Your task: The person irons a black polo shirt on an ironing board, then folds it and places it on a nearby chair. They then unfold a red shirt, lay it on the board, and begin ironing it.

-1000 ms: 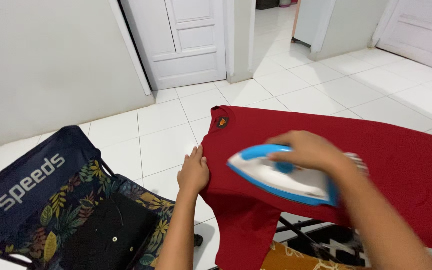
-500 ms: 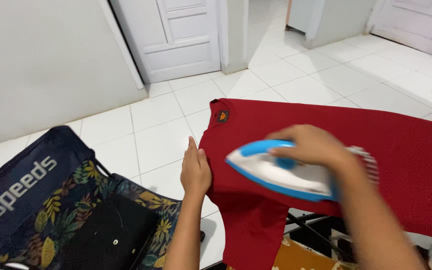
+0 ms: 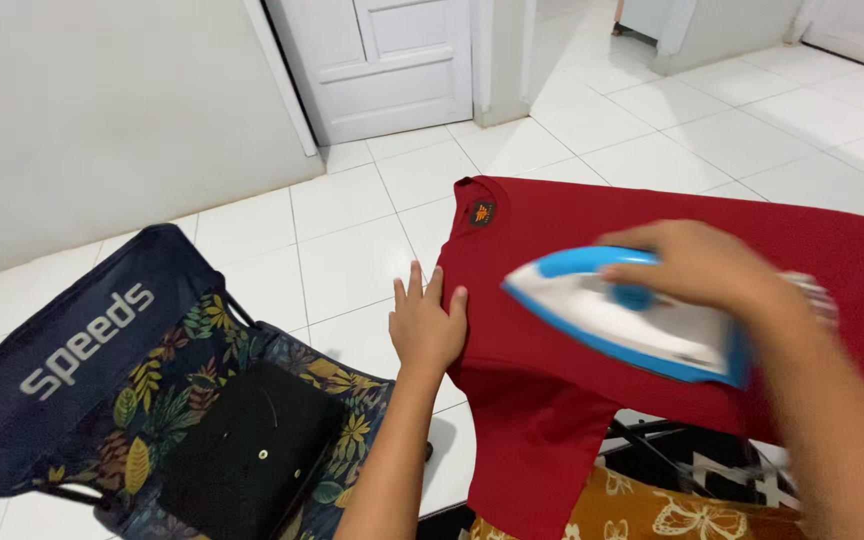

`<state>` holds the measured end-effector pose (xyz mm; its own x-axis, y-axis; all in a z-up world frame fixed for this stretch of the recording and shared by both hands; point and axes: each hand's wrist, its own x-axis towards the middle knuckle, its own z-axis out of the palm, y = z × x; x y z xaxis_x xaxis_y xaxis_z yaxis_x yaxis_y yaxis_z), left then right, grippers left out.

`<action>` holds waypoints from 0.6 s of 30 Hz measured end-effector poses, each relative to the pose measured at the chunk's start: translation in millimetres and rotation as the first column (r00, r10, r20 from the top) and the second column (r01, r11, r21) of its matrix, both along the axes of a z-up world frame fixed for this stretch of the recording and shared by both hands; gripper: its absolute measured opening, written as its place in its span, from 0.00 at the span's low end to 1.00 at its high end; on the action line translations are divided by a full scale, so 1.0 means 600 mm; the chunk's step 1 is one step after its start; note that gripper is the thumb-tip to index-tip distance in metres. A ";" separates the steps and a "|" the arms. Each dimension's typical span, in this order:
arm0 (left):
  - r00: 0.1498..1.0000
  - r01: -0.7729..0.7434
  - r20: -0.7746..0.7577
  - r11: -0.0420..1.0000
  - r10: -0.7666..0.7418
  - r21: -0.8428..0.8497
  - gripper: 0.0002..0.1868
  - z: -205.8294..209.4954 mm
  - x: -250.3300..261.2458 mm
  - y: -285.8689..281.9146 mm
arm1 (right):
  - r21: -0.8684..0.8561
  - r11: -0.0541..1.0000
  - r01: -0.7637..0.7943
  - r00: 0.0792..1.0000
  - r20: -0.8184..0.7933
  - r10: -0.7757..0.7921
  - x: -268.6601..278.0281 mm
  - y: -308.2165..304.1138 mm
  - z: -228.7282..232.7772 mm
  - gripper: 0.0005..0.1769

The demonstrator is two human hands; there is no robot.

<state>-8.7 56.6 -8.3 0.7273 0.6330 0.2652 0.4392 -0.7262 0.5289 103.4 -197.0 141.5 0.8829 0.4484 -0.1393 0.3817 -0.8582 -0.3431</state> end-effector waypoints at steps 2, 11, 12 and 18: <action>0.997 0.011 -0.081 1.000 -0.013 -0.020 0.34 0.006 0.001 0.000 | -0.099 0.977 0.187 0.982 -0.009 -0.189 0.018 -0.065 -0.015 0.30; 0.986 -0.027 -0.162 0.999 0.031 0.024 0.38 -0.003 0.015 -0.003 | 0.049 0.992 0.115 0.990 0.073 -0.118 0.059 -0.048 -0.026 0.29; 0.986 -0.027 -0.162 0.999 0.031 0.022 0.38 -0.004 0.015 -0.003 | 0.103 0.994 0.047 0.996 0.070 -0.055 0.059 -0.011 -0.019 0.28; 0.986 -0.031 -0.164 0.999 0.024 -0.036 0.37 -0.011 0.012 0.009 | 0.096 0.972 -0.214 0.975 0.087 0.206 0.054 0.168 0.017 0.25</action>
<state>-1.5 61.8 -14.6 0.7411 0.6607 0.1195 0.5413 -0.6933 0.4757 135.8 -96.4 151.6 0.7737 0.6333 -0.0182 0.5778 -0.7172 -0.3895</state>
